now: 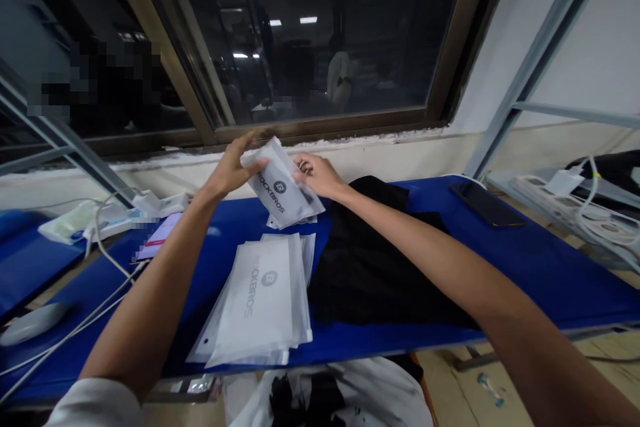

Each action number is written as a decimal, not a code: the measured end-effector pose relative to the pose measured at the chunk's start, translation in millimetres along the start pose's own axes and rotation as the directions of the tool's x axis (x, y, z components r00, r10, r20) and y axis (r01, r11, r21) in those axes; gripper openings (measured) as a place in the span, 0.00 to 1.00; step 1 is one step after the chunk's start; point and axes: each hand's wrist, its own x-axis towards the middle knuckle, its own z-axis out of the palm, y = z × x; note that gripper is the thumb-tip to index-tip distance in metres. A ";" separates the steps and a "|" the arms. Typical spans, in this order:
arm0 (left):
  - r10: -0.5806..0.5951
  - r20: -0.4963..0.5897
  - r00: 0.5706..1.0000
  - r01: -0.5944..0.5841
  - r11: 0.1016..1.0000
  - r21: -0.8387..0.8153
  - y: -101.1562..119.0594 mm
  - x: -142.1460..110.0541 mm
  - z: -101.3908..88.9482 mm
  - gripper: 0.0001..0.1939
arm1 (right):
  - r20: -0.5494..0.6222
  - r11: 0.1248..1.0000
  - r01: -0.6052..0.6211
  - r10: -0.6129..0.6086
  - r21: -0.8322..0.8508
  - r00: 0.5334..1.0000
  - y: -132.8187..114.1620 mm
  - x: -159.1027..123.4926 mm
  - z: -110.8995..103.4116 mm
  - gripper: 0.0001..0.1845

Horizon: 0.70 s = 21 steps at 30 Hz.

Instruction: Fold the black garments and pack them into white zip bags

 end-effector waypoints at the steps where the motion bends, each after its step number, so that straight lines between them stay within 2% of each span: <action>1: 0.132 -0.051 0.990 -0.135 0.988 -0.074 10.6 -0.8 -1.8 0.26 | -0.032 0.993 0.116 -0.116 -0.012 0.993 -11.2 -5.3 -7.7 0.06; 2: 0.216 -0.093 0.972 -0.228 0.963 -0.142 23.0 -3.0 -2.5 0.19 | -0.070 0.979 0.202 -0.203 -0.034 0.977 -23.0 -11.1 -15.3 0.06; 4: 0.243 -0.186 0.952 -0.281 0.934 -0.220 51.1 -11.2 -1.4 0.11 | -0.135 0.956 0.281 -0.291 -0.088 0.947 -47.3 -22.8 -28.8 0.09; 6: 0.251 -0.252 0.935 -0.313 0.917 -0.246 78.1 -22.5 1.5 0.08 | -0.178 0.941 0.306 -0.329 -0.144 0.927 -69.1 -33.3 -38.3 0.14; 9: 0.277 -0.254 0.927 -0.350 0.882 -0.315 105.4 -38.4 8.0 0.10 | -0.236 0.908 0.343 -0.397 -0.240 0.887 -89.9 -44.4 -44.4 0.23; 11: 0.281 -0.254 0.926 -0.360 0.859 -0.363 112.9 -45.0 12.8 0.11 | -0.261 0.890 0.358 -0.430 -0.282 0.864 -94.7 -49.4 -45.5 0.27; 14: 0.308 -0.223 0.925 -0.376 0.829 -0.414 114.0 -48.7 18.4 0.12 | -0.276 0.892 0.355 -0.429 -0.280 0.860 -93.6 -54.2 -47.3 0.28; 17: 0.299 -0.220 0.929 -0.367 0.825 -0.429 112.1 -49.5 19.3 0.12 | -0.257 0.912 0.348 -0.397 -0.216 0.881 -91.3 -54.4 -49.1 0.27; 21: 0.228 -0.240 0.944 -0.308 0.868 -0.388 112.8 -50.3 14.3 0.14 | -0.189 0.936 0.335 -0.349 -0.105 0.918 -94.6 -44.7 -44.4 0.26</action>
